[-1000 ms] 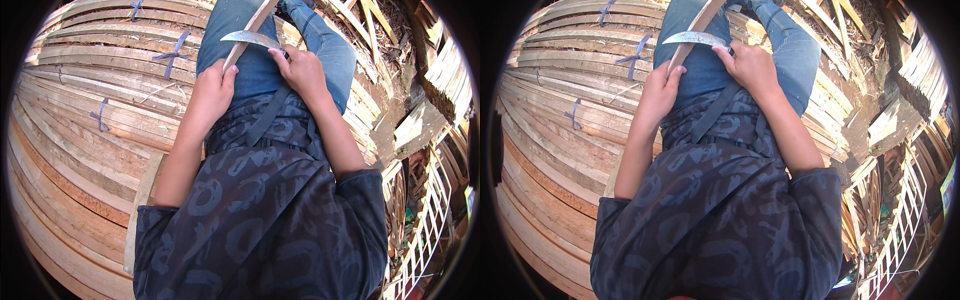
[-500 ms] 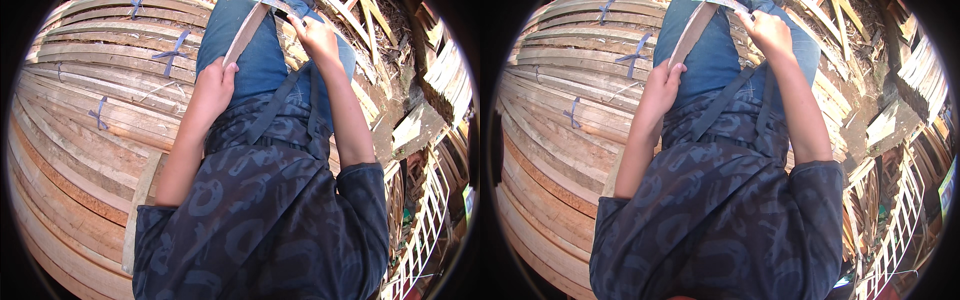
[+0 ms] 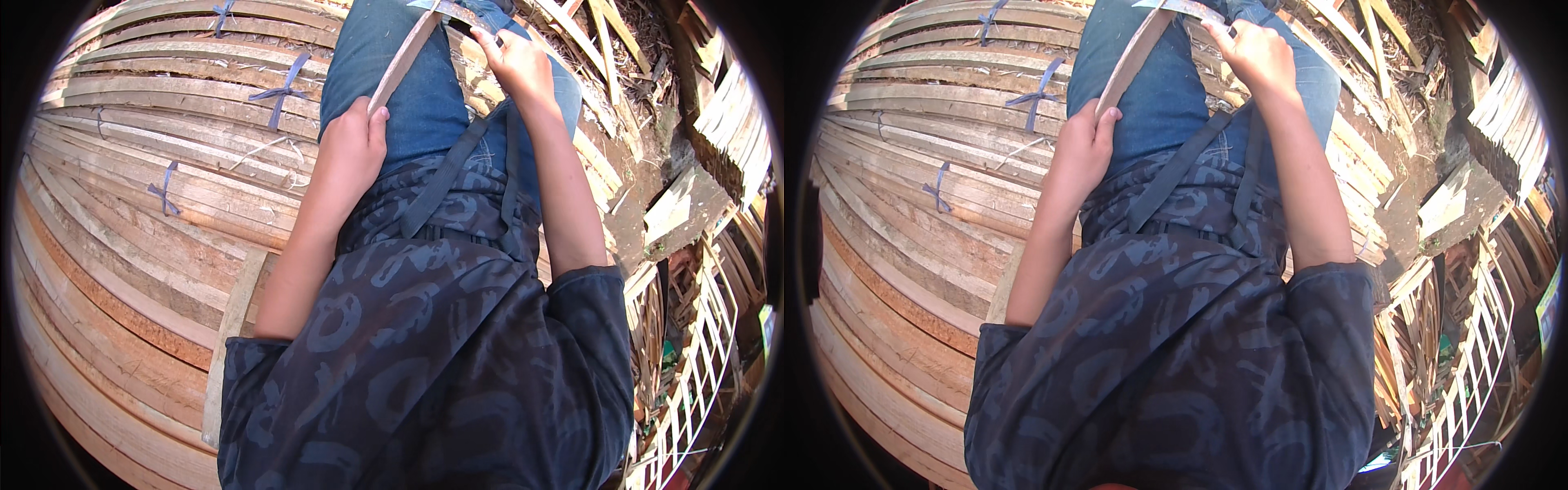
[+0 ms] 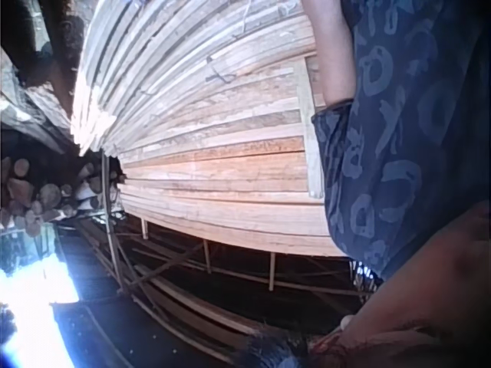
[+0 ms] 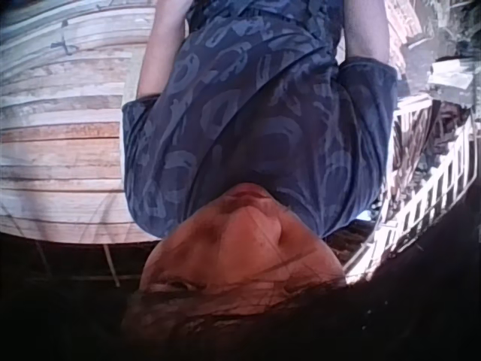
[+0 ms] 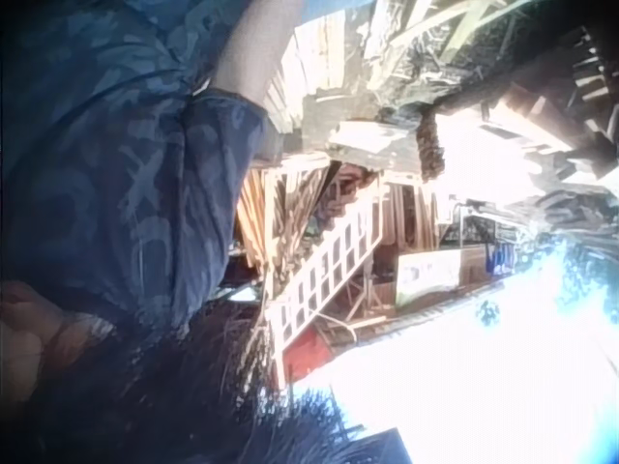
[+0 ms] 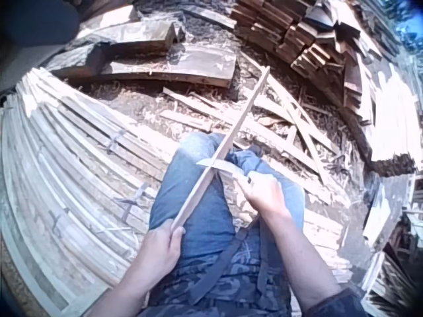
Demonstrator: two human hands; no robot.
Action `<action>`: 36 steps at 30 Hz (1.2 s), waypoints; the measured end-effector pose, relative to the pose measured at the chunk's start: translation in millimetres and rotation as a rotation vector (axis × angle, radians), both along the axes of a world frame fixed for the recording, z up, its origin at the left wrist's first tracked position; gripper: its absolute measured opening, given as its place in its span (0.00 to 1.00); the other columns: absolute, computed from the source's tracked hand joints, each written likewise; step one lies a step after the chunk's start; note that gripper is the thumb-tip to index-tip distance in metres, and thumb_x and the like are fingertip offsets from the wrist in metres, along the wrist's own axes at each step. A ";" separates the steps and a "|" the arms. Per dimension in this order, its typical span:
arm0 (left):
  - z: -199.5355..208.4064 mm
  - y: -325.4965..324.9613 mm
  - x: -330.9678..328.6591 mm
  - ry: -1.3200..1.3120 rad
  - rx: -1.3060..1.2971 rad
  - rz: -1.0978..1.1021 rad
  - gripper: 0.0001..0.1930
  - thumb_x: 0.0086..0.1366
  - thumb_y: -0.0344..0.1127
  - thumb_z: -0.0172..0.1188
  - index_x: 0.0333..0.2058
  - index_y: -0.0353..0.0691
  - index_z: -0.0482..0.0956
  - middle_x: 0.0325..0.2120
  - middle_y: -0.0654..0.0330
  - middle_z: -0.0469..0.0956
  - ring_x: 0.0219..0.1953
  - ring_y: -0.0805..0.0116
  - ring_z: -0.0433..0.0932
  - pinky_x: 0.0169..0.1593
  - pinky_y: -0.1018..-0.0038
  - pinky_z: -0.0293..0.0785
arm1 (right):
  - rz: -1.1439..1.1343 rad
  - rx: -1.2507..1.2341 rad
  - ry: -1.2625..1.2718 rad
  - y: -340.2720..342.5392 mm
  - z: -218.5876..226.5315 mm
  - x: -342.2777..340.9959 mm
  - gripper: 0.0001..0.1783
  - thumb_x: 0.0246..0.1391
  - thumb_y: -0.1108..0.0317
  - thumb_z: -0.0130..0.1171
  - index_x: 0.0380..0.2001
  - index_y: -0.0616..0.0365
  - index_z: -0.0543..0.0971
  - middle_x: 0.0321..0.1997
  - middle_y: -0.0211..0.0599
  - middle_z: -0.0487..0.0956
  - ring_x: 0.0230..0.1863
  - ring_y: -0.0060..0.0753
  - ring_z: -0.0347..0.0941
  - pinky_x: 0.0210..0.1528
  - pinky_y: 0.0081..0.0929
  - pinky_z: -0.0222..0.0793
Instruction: The person sits cross-legged on the ground and uses a curved knife to shave thin strips off a long wooden stick held between their legs. The person repeatedly draws the knife along the length of the stick to smooth its surface.
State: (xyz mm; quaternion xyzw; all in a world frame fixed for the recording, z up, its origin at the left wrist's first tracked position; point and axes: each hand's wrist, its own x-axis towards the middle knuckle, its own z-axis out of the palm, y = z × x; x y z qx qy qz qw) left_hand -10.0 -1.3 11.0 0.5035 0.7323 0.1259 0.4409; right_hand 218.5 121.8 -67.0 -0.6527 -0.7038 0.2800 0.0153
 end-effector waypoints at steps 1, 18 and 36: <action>0.8 1.3 0.0 0.001 -0.013 0.002 0.14 0.70 0.37 0.51 0.34 0.29 0.76 0.26 0.36 0.78 0.33 0.34 0.77 0.37 0.51 0.72 | -0.004 -0.005 0.008 1.6 -1.2 1.7 0.36 0.59 0.33 0.46 0.27 0.60 0.79 0.24 0.49 0.81 0.34 0.57 0.79 0.41 0.48 0.74; 16.3 -0.1 -6.9 0.119 0.009 0.071 0.29 0.56 0.33 0.68 0.52 0.38 0.60 0.14 0.57 0.71 0.17 0.63 0.72 0.27 0.68 0.67 | -0.036 -0.263 0.170 -53.3 59.1 41.7 0.23 0.55 0.52 0.64 0.28 0.66 0.79 0.14 0.44 0.72 0.19 0.46 0.72 0.27 0.40 0.68; -7.8 -24.2 -38.3 0.181 0.252 0.178 0.34 0.53 0.45 0.72 0.49 0.38 0.59 0.12 0.59 0.70 0.15 0.58 0.73 0.24 0.68 0.67 | -0.404 -0.655 0.703 -37.6 67.6 58.4 0.13 0.56 0.59 0.63 0.27 0.55 0.73 0.16 0.25 0.70 0.13 0.16 0.64 0.15 0.17 0.58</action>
